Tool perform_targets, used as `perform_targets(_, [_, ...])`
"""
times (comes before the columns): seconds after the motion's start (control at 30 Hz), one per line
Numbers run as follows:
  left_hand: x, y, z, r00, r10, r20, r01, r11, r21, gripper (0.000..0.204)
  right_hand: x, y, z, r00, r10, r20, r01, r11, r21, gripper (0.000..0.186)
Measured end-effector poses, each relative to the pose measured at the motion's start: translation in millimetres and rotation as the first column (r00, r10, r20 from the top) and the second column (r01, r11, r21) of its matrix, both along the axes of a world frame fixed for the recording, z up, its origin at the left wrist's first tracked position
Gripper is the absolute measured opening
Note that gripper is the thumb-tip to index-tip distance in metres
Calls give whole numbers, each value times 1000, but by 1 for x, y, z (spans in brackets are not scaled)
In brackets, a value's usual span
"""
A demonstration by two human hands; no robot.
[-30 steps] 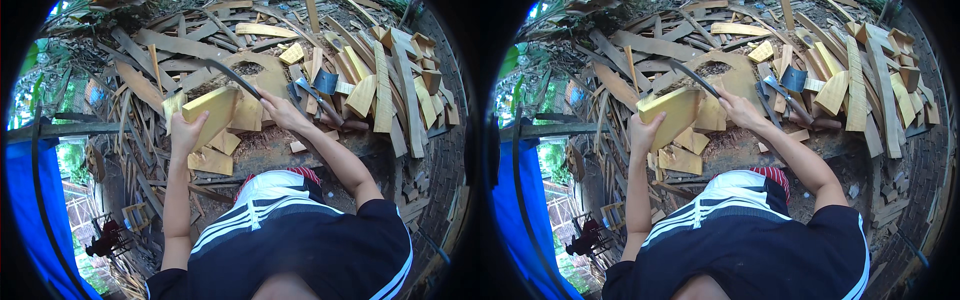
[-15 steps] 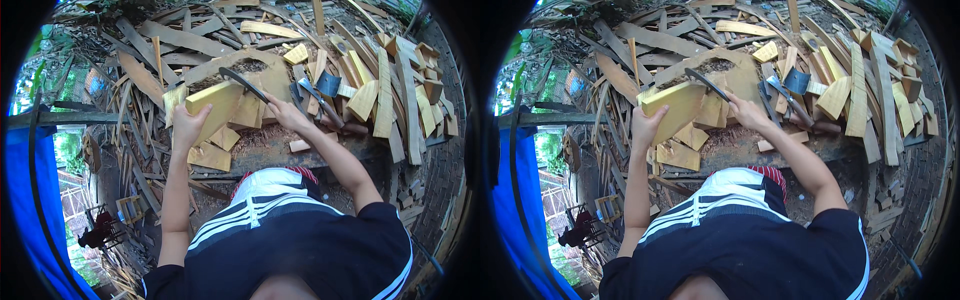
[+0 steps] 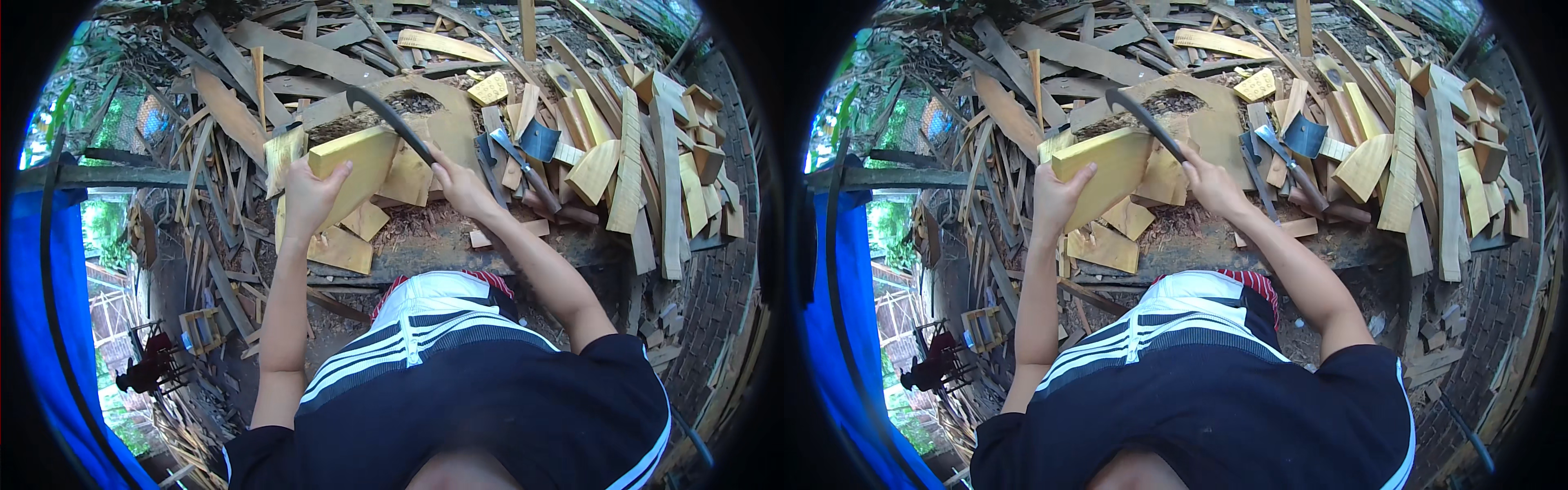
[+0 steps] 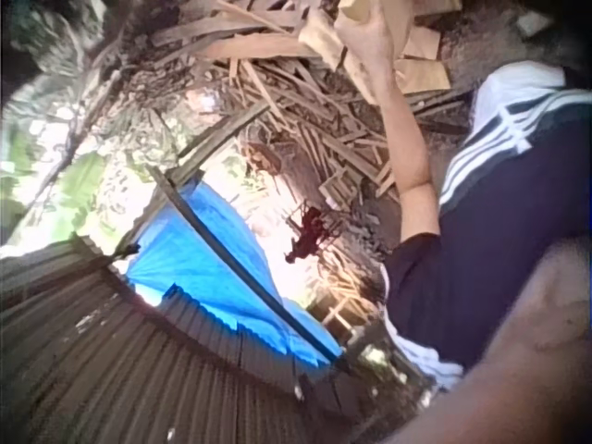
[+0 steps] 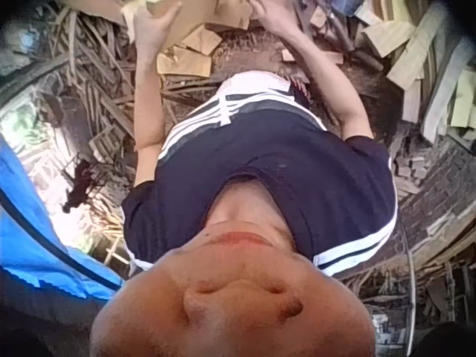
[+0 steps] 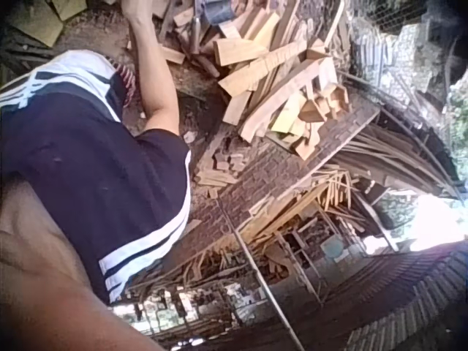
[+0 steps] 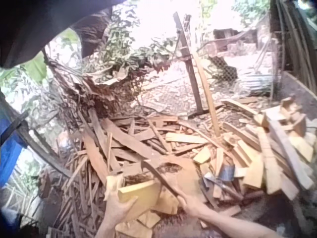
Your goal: The person marks and scrapes a piece of wood with a metal rod, shapes it by shaving the edges with a curved blade, and holds the wood piece by hand.
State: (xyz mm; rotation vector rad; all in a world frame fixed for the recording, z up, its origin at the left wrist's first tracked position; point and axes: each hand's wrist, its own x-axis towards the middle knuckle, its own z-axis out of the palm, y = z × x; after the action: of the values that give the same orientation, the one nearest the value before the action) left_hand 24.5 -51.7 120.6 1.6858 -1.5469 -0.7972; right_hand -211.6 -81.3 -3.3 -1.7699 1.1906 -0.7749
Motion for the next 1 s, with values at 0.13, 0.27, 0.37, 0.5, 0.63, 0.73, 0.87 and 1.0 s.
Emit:
perform_targets(0.13, [2, 2, 0, 1000, 3, -10, -3, 1000, -19, 23, 0, -2, 4, 998, 50, -48, -36, 967, 252, 46])
perform_targets(0.27, [4, 0, -4, 1000, -11, 2, 11, 999, -36, 22, -5, -5, 16, 997, 62, 44, -66, 993, 99, 46])
perform_targets(0.37, [3, 2, -5, 1000, -10, 1, 10, 1000, -5, 23, -6, -19, 59, 974, 43, 224, 0, 982, -189, 45])
perform_targets(0.5, [-2, 6, 1, 999, -12, 37, 14, 999, -38, 23, -9, -26, 114, 954, -28, 297, 146, 913, -381, 46])
perform_targets(0.63, [-5, 9, -2, 993, -14, 117, 25, 995, -98, 25, -11, -8, 46, 996, 4, 91, -4, 1000, -1, 44])
perform_targets(0.73, [-7, 7, -8, 987, -26, 157, 39, 996, -79, 25, -27, -6, -40, 997, 48, -61, -39, 989, 145, 46])
perform_targets(0.87, [-11, 11, -2, 987, -18, 157, 28, 998, -62, 25, -30, -3, 6, 998, 58, 12, -59, 965, 255, 48])
perform_targets(1.0, [-12, 13, 2, 987, -16, 160, 26, 998, -63, 24, -22, -7, 69, 984, -47, 172, 28, 993, 115, 49])
